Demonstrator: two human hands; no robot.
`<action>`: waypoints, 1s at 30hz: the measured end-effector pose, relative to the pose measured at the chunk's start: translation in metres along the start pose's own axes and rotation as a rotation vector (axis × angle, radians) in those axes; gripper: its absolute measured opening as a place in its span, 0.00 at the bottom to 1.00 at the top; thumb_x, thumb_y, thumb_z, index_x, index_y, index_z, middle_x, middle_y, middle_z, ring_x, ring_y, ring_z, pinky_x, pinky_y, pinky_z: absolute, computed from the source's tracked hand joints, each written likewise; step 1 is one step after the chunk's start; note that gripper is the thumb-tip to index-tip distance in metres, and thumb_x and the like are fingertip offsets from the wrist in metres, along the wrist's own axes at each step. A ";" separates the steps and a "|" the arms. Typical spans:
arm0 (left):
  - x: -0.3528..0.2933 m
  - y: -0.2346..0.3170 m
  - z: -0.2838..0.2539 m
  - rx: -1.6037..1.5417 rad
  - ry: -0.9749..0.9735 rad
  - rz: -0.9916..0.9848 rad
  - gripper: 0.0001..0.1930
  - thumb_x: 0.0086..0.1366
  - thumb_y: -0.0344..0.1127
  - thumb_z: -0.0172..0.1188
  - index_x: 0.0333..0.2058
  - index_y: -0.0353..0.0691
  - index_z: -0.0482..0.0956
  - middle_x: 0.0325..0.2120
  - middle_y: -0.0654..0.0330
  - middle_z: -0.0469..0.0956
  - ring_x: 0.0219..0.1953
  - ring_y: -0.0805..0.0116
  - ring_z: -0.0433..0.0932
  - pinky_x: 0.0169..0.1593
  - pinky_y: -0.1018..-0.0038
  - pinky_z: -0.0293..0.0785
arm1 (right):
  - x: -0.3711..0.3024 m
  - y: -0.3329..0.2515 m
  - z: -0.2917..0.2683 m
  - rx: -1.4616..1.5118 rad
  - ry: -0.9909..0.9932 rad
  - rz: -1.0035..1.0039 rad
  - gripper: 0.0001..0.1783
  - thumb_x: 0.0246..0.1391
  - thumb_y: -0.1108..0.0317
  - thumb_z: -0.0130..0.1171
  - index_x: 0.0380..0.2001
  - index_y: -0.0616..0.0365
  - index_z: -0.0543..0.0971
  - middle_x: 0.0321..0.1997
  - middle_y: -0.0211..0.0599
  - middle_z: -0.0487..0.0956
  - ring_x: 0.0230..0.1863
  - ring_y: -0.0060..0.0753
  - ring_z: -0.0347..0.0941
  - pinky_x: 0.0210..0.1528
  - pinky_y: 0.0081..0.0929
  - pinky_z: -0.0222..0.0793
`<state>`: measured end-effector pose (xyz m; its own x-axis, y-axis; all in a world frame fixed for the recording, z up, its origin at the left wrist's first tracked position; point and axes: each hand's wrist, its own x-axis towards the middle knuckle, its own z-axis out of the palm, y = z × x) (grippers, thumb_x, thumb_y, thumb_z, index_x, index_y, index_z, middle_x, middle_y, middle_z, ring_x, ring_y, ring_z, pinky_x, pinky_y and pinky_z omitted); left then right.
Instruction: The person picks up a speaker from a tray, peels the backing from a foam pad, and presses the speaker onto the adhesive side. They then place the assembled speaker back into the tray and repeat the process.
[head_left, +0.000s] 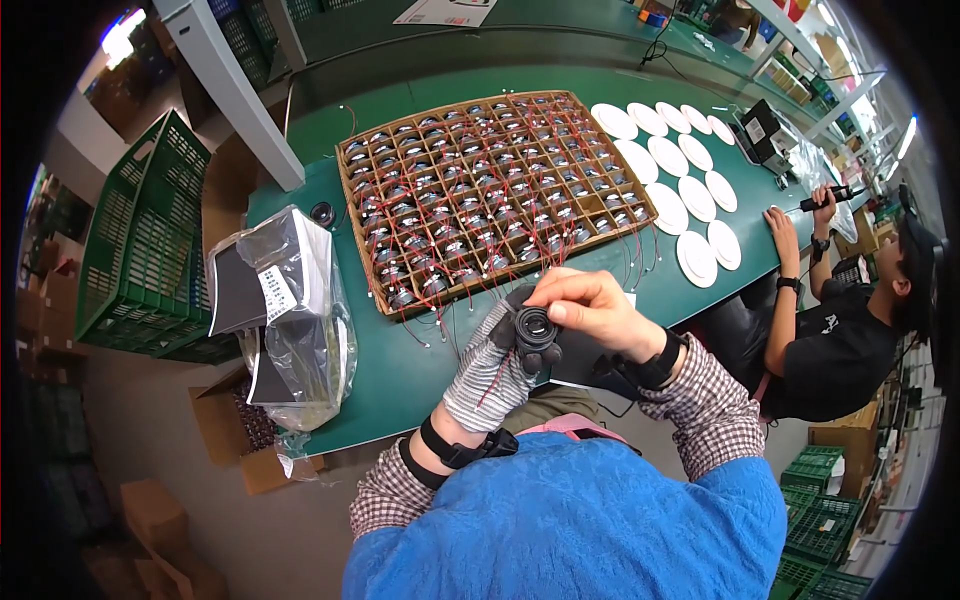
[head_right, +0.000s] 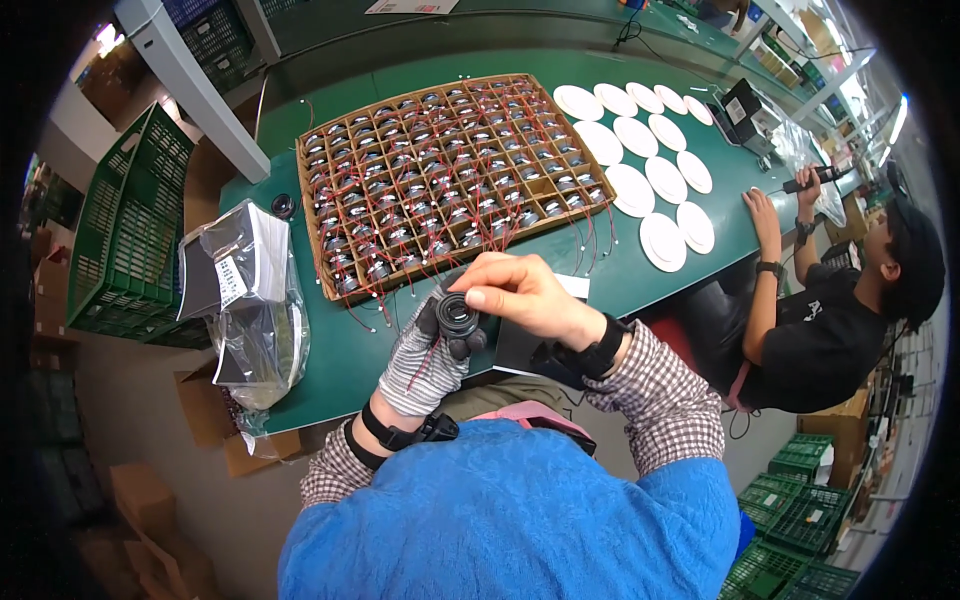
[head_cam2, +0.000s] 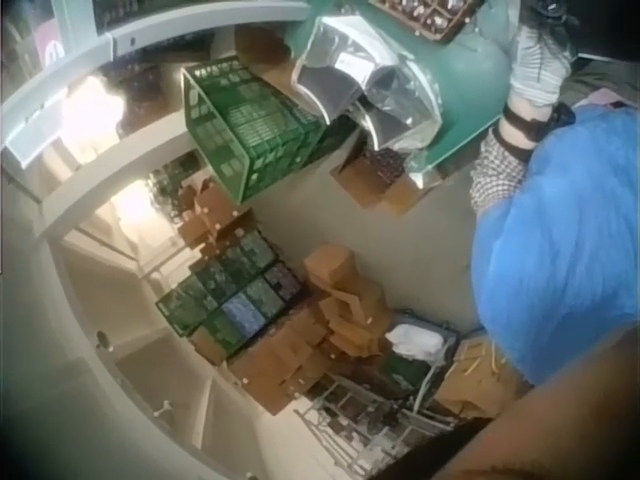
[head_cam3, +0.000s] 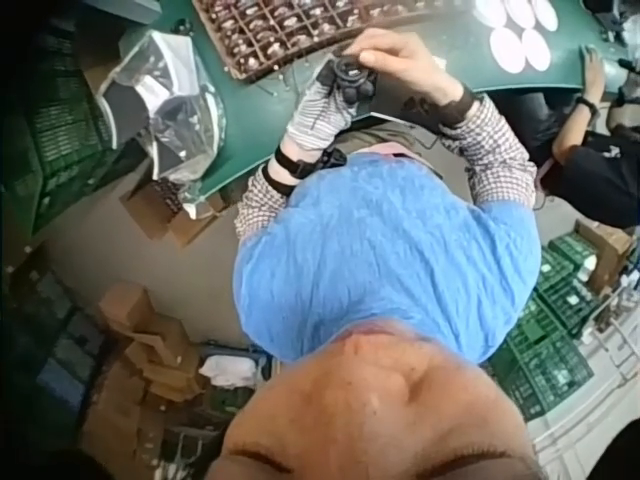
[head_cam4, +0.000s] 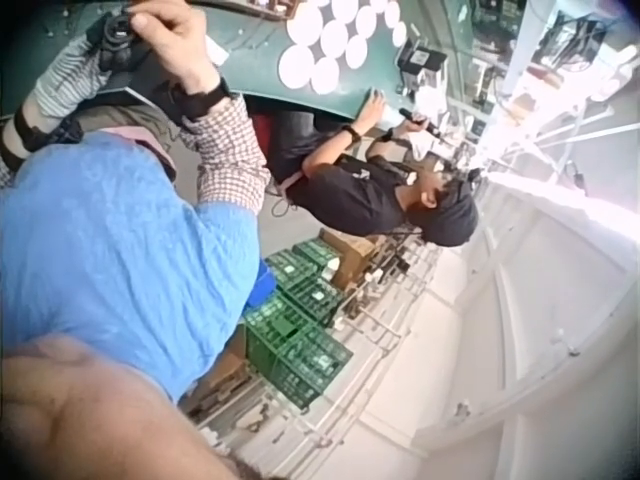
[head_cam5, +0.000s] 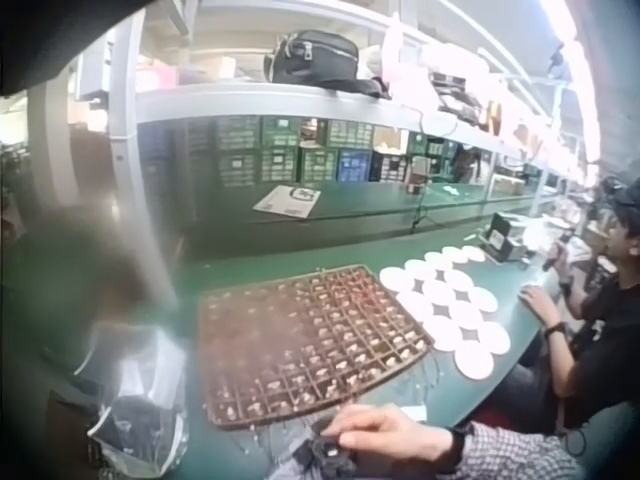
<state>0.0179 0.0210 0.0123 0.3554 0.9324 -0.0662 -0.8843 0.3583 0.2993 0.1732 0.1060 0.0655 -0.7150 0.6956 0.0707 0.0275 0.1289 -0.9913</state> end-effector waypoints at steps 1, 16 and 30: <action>0.001 -0.001 0.001 -0.002 -0.001 0.002 0.28 0.60 0.45 0.55 0.54 0.37 0.59 0.37 0.58 0.71 0.32 0.71 0.76 0.30 0.85 0.76 | -0.002 0.002 0.003 0.027 0.000 -0.037 0.12 0.48 0.67 0.60 0.35 0.62 0.78 0.34 0.32 0.75 0.38 0.23 0.70 0.44 0.21 0.64; 0.011 -0.011 0.008 0.146 0.145 0.231 0.16 0.61 0.37 0.55 0.44 0.38 0.66 0.36 0.63 0.70 0.36 0.76 0.71 0.37 0.81 0.71 | 0.006 0.008 0.014 -0.117 0.044 -0.189 0.14 0.50 0.65 0.58 0.37 0.62 0.77 0.38 0.35 0.74 0.41 0.26 0.70 0.43 0.23 0.65; 0.023 -0.017 0.028 0.366 0.308 0.303 0.22 0.56 0.34 0.60 0.47 0.36 0.63 0.36 0.61 0.70 0.36 0.74 0.72 0.37 0.81 0.71 | -0.004 0.002 0.007 0.041 0.175 -0.092 0.18 0.56 0.66 0.48 0.48 0.63 0.71 0.37 0.34 0.76 0.38 0.25 0.70 0.41 0.22 0.66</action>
<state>0.0497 0.0348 0.0319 -0.0516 0.9816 -0.1839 -0.7508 0.0833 0.6552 0.1712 0.0987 0.0624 -0.5808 0.7949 0.1754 -0.0629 0.1711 -0.9832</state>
